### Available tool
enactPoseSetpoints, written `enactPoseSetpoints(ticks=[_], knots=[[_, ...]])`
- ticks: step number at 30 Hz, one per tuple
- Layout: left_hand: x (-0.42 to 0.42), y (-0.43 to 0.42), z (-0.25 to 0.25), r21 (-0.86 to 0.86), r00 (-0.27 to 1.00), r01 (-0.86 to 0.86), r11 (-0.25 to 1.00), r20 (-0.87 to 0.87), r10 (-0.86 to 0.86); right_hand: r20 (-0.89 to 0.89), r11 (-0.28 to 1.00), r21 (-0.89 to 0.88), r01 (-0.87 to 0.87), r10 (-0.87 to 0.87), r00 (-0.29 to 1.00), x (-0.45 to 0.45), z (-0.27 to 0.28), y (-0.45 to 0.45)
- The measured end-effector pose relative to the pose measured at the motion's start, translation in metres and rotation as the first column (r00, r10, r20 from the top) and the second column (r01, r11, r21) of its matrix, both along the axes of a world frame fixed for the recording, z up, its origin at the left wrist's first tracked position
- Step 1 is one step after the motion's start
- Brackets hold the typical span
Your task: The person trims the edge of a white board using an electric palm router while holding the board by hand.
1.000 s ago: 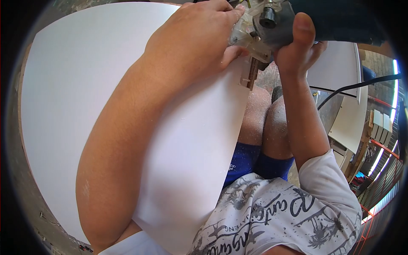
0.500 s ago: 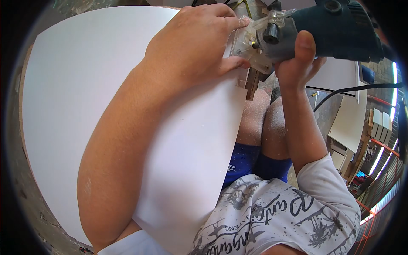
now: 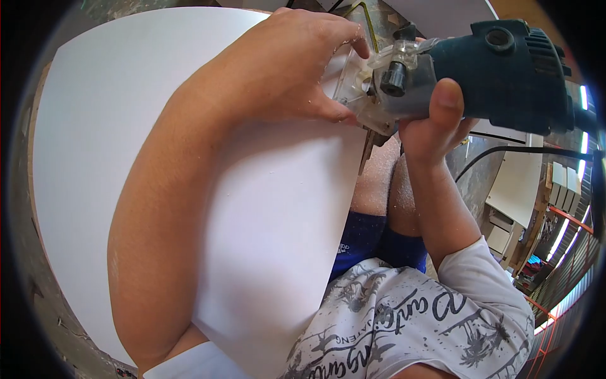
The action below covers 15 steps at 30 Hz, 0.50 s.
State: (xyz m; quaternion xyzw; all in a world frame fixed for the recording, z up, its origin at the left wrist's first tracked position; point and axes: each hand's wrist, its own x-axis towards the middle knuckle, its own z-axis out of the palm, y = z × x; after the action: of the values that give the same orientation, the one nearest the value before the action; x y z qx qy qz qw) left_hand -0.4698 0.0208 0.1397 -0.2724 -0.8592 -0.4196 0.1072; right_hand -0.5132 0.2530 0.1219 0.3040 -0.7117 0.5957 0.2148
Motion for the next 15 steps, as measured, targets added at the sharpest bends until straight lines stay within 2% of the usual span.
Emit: enactPoseSetpoints(ticks=[8,11,15], knots=[[-0.003,-0.003,-0.009,-0.046,0.995,-0.007,0.999,-0.103,0.002,0.034,0.999,-0.027,0.031,-0.030,0.999,0.005,-0.006,-0.003],[-0.004,-0.007,-0.006,-0.080,0.999,0.026,0.996,-0.046,-0.030,0.022,0.999,-0.040,0.000,0.001,1.000,-0.001,-0.006,-0.006],[0.004,-0.018,0.026,-0.087,0.992,0.094,0.992,0.095,-0.086,0.132,0.988,-0.143,-0.053,0.072,0.989,0.001,0.002,-0.013]])
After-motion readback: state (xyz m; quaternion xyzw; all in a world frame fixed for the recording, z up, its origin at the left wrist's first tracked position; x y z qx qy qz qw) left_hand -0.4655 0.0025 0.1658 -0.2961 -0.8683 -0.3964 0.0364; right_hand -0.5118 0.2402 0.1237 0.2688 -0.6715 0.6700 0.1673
